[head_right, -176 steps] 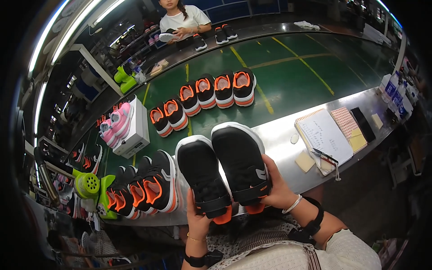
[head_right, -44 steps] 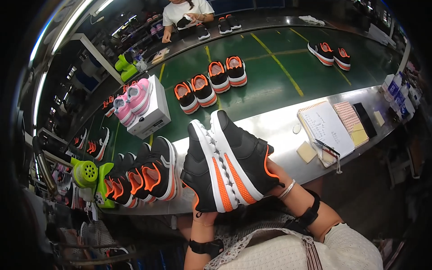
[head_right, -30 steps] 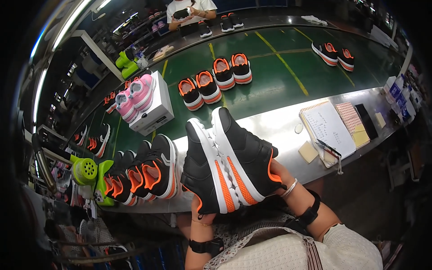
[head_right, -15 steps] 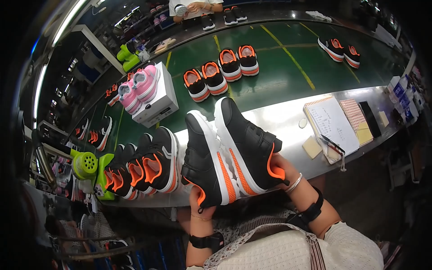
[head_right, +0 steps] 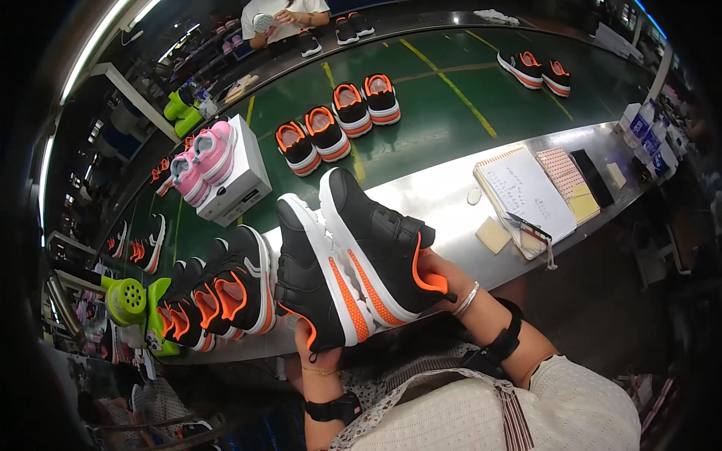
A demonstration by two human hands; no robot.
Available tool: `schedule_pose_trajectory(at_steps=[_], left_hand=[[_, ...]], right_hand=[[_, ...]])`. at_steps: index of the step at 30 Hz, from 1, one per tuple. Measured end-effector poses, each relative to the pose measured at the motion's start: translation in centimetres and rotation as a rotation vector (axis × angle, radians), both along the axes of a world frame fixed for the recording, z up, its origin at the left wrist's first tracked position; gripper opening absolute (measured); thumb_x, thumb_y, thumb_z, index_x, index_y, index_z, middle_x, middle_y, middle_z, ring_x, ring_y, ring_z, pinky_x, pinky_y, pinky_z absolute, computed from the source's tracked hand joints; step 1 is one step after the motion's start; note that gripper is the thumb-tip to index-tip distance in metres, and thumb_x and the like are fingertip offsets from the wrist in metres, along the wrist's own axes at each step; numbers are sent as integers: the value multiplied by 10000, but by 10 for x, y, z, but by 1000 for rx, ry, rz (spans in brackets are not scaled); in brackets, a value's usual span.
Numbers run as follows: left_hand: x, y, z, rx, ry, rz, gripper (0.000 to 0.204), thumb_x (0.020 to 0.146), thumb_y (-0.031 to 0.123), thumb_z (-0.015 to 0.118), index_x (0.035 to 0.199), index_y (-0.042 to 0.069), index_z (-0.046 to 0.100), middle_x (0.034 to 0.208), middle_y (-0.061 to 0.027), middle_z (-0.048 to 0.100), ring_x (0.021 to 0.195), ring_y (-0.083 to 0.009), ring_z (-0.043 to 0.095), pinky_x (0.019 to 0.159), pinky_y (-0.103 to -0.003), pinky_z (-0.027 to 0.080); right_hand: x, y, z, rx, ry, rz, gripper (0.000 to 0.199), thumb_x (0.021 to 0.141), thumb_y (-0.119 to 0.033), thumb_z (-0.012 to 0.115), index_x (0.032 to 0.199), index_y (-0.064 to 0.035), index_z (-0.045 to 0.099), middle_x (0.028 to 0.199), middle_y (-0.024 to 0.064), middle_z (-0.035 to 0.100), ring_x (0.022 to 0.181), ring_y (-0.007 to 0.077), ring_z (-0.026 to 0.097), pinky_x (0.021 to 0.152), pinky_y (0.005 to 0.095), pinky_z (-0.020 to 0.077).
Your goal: Inspecting manufactured shoes and applying identification stickers or labels in a factory setting.
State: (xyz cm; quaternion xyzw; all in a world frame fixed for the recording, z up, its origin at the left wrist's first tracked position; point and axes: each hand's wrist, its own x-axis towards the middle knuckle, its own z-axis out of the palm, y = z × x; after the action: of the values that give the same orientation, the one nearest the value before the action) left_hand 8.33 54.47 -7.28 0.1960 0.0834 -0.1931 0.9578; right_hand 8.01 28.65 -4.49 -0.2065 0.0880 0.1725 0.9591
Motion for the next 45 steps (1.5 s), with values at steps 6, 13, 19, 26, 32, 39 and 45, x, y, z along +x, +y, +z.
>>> schedule_pose_trajectory(at_steps=[6, 13, 19, 26, 32, 39, 45], left_hand=[[1, 5, -4, -16, 17, 10, 436, 906, 250, 394, 1252, -12, 427, 1281, -147, 470, 1186, -287, 444, 1024, -429, 338], [-1, 14, -1, 32, -61, -6, 427, 874, 224, 448, 1238, -1, 448, 1273, -134, 479, 1151, -281, 479, 986, -417, 385], [2, 19, 16, 433, -273, 84, 598, 757, 21, 520, 1325, 65, 338, 1245, -101, 483, 1099, -240, 520, 916, -368, 451], [4, 6, 30, 555, -522, 180, 891, 661, -173, 561, 1410, 138, 191, 1290, -97, 437, 1138, -233, 493, 956, -367, 428], [4, 11, 29, 632, -585, 176, 896, 680, -84, 660, 1411, 165, 203, 1320, -81, 414, 1172, -223, 457, 977, -366, 394], [6, 20, 22, 724, -670, 191, 866, 695, -92, 648, 1407, 131, 209, 1363, -100, 364, 1210, -231, 419, 986, -369, 383], [10, 30, 11, 827, -730, 210, 838, 687, -81, 659, 1389, 168, 274, 1468, -124, 161, 1325, -258, 253, 1045, -382, 300]], right_hand=[[-2, 8, 14, -77, 16, -17, 335, 917, -118, 394, 1209, 33, 460, 1173, 183, 548, 1035, 235, 576, 915, 341, 471], [2, 12, 23, -183, -137, -8, 449, 836, -50, 470, 1276, -10, 392, 1229, 152, 506, 1090, 224, 540, 954, 347, 435], [2, 19, 26, -485, -341, -103, 636, 746, -26, 609, 1315, -73, 328, 1228, 94, 489, 1097, 180, 506, 948, 313, 402], [0, 32, 29, -770, -569, -213, 717, 697, 49, 651, 1306, -148, 327, 1360, 88, 320, 1163, 180, 436, 959, 309, 374], [2, 38, 21, -811, -685, -253, 712, 682, 63, 654, 1285, -171, 355, 1419, 89, 186, 1252, 214, 344, 999, 332, 335], [5, 44, 17, -962, -756, -321, 714, 670, 55, 660, 1277, -176, 363, 1412, 117, 180, 1289, 244, 286, 1039, 364, 275], [3, 44, 22, -1207, -787, -388, 688, 619, 39, 654, 1234, -169, 426, 1391, 157, 214, 1302, 307, 263, 1056, 390, 237]])
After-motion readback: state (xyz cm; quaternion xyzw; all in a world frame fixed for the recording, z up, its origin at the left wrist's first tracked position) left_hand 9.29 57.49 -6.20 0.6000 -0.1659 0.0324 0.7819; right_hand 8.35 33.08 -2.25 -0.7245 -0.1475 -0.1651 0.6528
